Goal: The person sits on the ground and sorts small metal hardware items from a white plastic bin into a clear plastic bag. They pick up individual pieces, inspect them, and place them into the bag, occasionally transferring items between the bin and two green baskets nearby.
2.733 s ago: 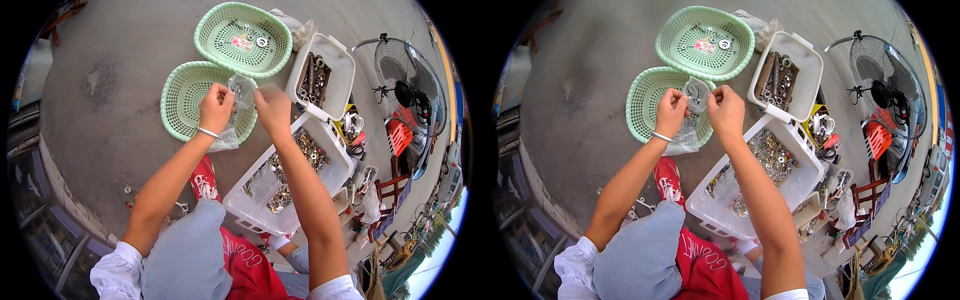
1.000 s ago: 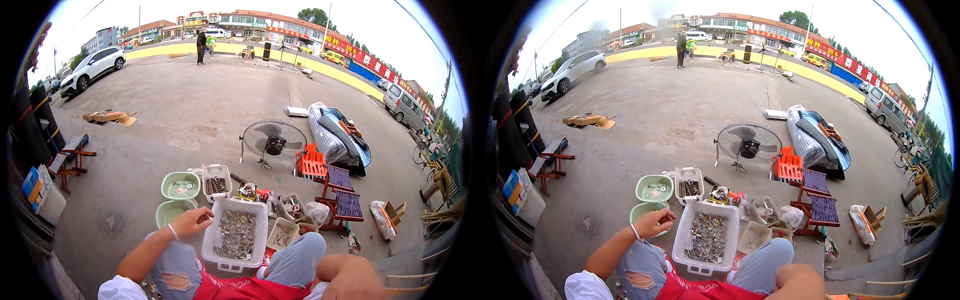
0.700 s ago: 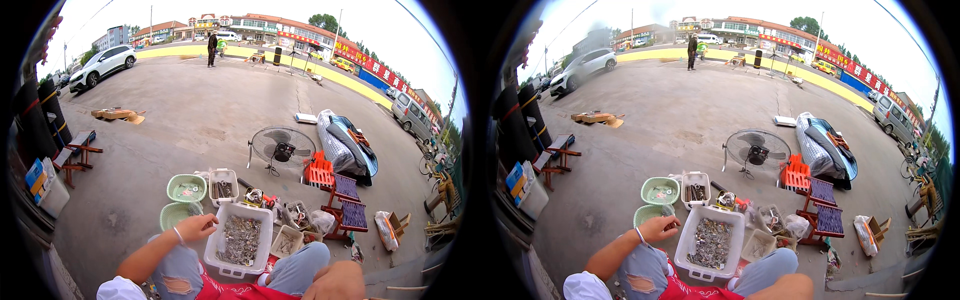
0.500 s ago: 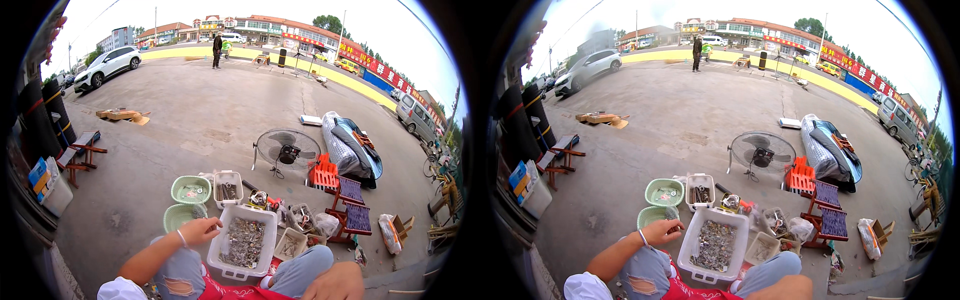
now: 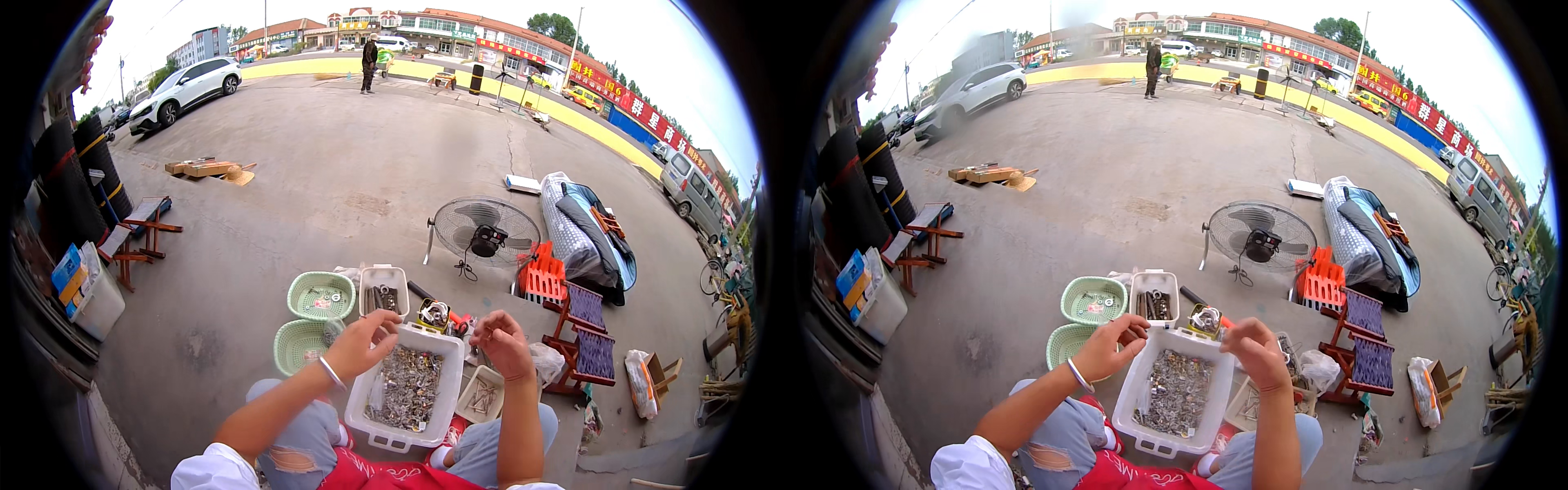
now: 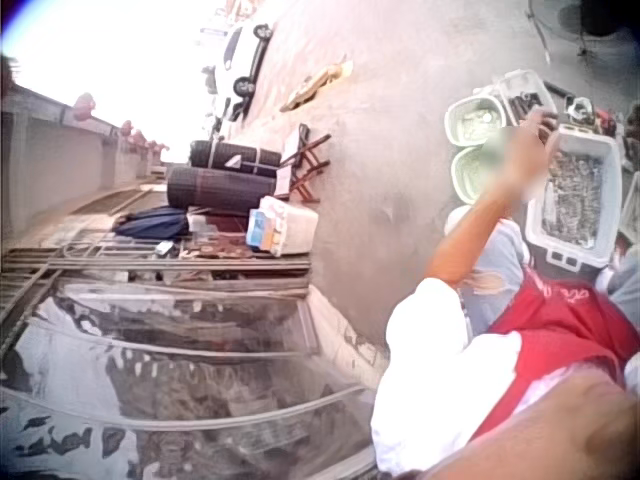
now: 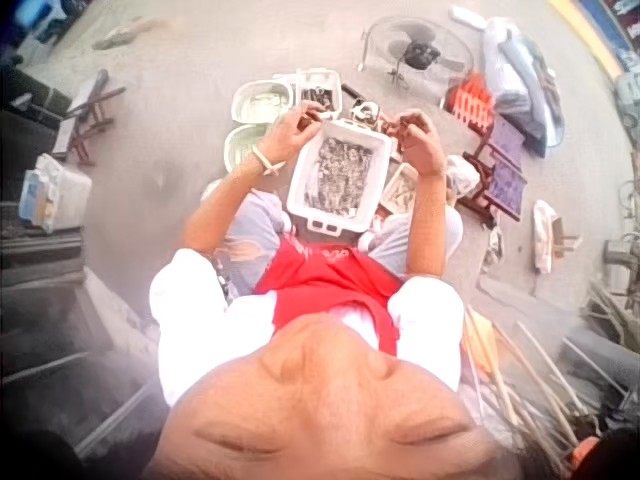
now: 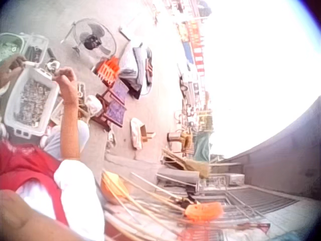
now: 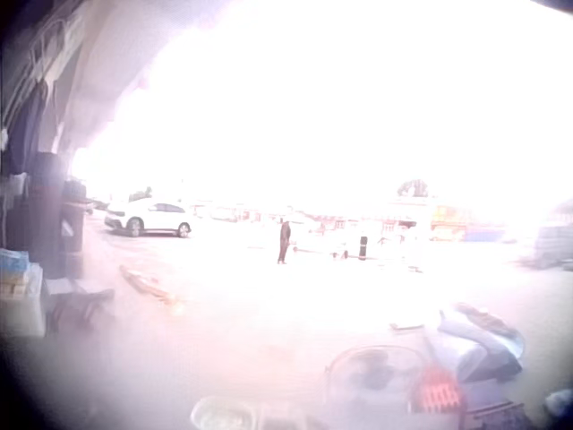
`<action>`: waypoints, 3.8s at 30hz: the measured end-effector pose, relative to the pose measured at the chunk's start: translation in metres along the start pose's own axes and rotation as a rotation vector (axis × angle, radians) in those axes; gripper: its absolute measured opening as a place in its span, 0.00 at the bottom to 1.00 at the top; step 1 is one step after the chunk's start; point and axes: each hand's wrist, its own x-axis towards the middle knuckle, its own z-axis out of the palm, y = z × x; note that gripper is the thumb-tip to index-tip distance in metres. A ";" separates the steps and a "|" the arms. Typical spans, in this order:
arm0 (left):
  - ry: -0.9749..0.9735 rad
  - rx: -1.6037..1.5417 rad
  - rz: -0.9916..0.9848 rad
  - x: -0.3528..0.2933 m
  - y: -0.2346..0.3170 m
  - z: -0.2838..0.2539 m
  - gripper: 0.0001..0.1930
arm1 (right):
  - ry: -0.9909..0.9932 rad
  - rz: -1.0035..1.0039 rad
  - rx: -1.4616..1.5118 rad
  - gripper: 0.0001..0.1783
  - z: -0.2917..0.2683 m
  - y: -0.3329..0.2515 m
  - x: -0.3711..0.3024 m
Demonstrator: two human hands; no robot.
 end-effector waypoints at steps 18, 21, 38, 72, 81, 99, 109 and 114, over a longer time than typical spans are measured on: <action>0.282 -0.823 -0.467 0.077 -0.078 0.016 0.14 | 0.665 0.811 -1.285 0.21 -0.293 0.352 -0.077; 0.376 -0.755 -0.532 0.061 -0.088 -0.002 0.14 | 0.437 0.863 -1.593 0.21 -0.194 0.361 -0.028; 0.203 -0.832 -0.511 0.068 -0.095 0.024 0.12 | 0.426 0.789 -1.869 0.07 -0.209 0.406 -0.015; 0.145 -0.830 -0.479 0.066 -0.100 0.039 0.14 | -0.058 0.459 -1.920 0.18 -0.138 0.398 -0.033; 0.119 -0.837 -0.448 0.065 -0.099 0.045 0.13 | 0.058 0.484 -1.951 0.12 -0.150 0.409 -0.037; 0.228 -0.737 -0.444 0.075 -0.095 0.031 0.12 | 0.674 0.708 -0.062 0.20 -0.202 0.351 -0.061; 0.210 -0.651 -0.418 0.078 -0.093 0.040 0.16 | 0.769 0.533 0.104 0.21 -0.193 0.317 -0.078; 0.213 -0.634 -0.421 0.075 -0.098 0.043 0.16 | 0.915 0.627 -0.097 0.12 -0.214 0.325 -0.098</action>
